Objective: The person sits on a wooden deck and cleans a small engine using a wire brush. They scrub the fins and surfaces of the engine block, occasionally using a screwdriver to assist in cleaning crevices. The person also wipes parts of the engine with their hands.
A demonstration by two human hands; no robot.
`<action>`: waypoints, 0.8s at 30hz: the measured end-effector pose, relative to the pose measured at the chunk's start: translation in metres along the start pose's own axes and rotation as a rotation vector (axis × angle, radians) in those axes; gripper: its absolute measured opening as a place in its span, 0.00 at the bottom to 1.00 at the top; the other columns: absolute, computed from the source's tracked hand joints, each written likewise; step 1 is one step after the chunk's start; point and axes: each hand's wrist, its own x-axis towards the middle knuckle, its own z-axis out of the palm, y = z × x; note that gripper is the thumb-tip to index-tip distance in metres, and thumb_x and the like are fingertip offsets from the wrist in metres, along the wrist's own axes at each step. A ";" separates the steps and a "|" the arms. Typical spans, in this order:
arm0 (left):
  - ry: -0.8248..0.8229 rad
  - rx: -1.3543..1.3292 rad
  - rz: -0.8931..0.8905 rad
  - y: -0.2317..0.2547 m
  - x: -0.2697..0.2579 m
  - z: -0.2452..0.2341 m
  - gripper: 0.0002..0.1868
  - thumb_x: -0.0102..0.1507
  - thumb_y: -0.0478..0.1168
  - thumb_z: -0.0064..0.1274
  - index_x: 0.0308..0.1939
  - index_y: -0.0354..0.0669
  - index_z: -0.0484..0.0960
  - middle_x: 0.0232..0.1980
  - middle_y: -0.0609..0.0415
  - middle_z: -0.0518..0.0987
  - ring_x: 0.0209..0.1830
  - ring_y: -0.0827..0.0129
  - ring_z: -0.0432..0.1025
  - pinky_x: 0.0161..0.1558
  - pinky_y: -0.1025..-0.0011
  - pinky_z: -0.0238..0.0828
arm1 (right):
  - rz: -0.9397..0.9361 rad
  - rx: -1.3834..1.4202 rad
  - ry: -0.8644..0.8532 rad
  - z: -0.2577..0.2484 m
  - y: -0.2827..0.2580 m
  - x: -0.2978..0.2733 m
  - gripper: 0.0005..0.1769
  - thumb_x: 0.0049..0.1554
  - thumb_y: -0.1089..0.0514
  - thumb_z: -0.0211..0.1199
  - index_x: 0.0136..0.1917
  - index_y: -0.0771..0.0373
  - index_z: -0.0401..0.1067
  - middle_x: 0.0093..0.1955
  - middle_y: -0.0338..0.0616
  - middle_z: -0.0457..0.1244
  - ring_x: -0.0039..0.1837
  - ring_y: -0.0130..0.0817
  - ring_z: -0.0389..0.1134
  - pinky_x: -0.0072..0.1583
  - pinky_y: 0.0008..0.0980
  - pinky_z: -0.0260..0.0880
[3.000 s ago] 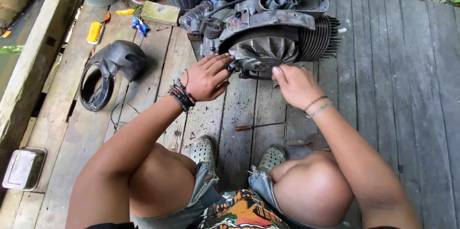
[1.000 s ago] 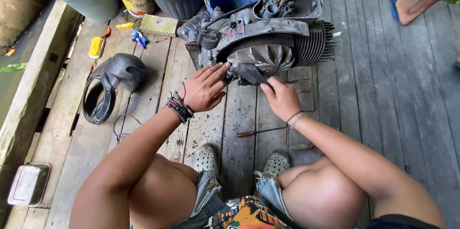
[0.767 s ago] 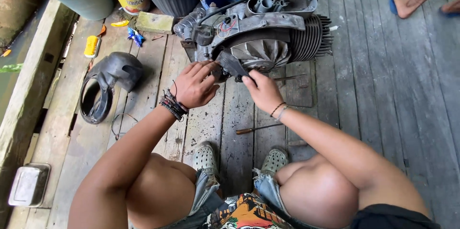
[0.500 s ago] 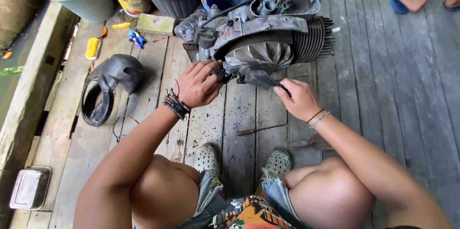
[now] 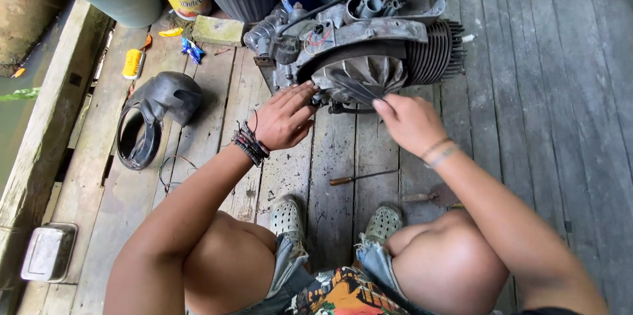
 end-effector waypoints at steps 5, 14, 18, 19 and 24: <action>-0.025 0.020 -0.006 -0.003 -0.009 0.011 0.10 0.65 0.46 0.53 0.44 0.46 0.79 0.60 0.42 0.78 0.65 0.51 0.73 0.64 0.56 0.69 | -0.002 0.038 -0.039 -0.002 -0.030 0.015 0.22 0.66 0.44 0.51 0.42 0.61 0.75 0.38 0.57 0.69 0.50 0.62 0.71 0.49 0.58 0.71; -0.009 0.047 -0.011 -0.008 0.003 0.018 0.11 0.62 0.45 0.56 0.45 0.47 0.78 0.60 0.43 0.77 0.65 0.50 0.73 0.64 0.54 0.69 | 0.108 0.073 -0.092 -0.037 -0.024 0.005 0.26 0.65 0.42 0.48 0.43 0.61 0.78 0.43 0.58 0.71 0.55 0.61 0.72 0.53 0.56 0.71; 0.038 0.024 0.003 -0.003 0.000 0.017 0.08 0.65 0.47 0.52 0.42 0.48 0.78 0.59 0.44 0.78 0.62 0.52 0.75 0.62 0.56 0.72 | 0.019 0.070 -0.050 -0.010 -0.050 0.016 0.25 0.65 0.44 0.47 0.42 0.63 0.76 0.42 0.60 0.71 0.54 0.61 0.72 0.55 0.57 0.72; 0.045 0.023 0.017 -0.004 0.002 0.016 0.08 0.65 0.47 0.52 0.42 0.48 0.78 0.59 0.44 0.78 0.62 0.52 0.75 0.62 0.56 0.72 | 0.023 0.067 -0.035 -0.013 -0.051 0.019 0.25 0.65 0.44 0.47 0.42 0.63 0.76 0.42 0.60 0.71 0.54 0.61 0.72 0.55 0.57 0.72; -0.033 0.098 0.030 -0.005 -0.016 0.015 0.12 0.61 0.46 0.55 0.44 0.44 0.79 0.58 0.40 0.78 0.62 0.48 0.75 0.60 0.52 0.72 | 0.016 0.054 -0.080 0.003 -0.035 0.014 0.27 0.66 0.41 0.46 0.43 0.63 0.75 0.44 0.59 0.71 0.54 0.62 0.72 0.55 0.58 0.71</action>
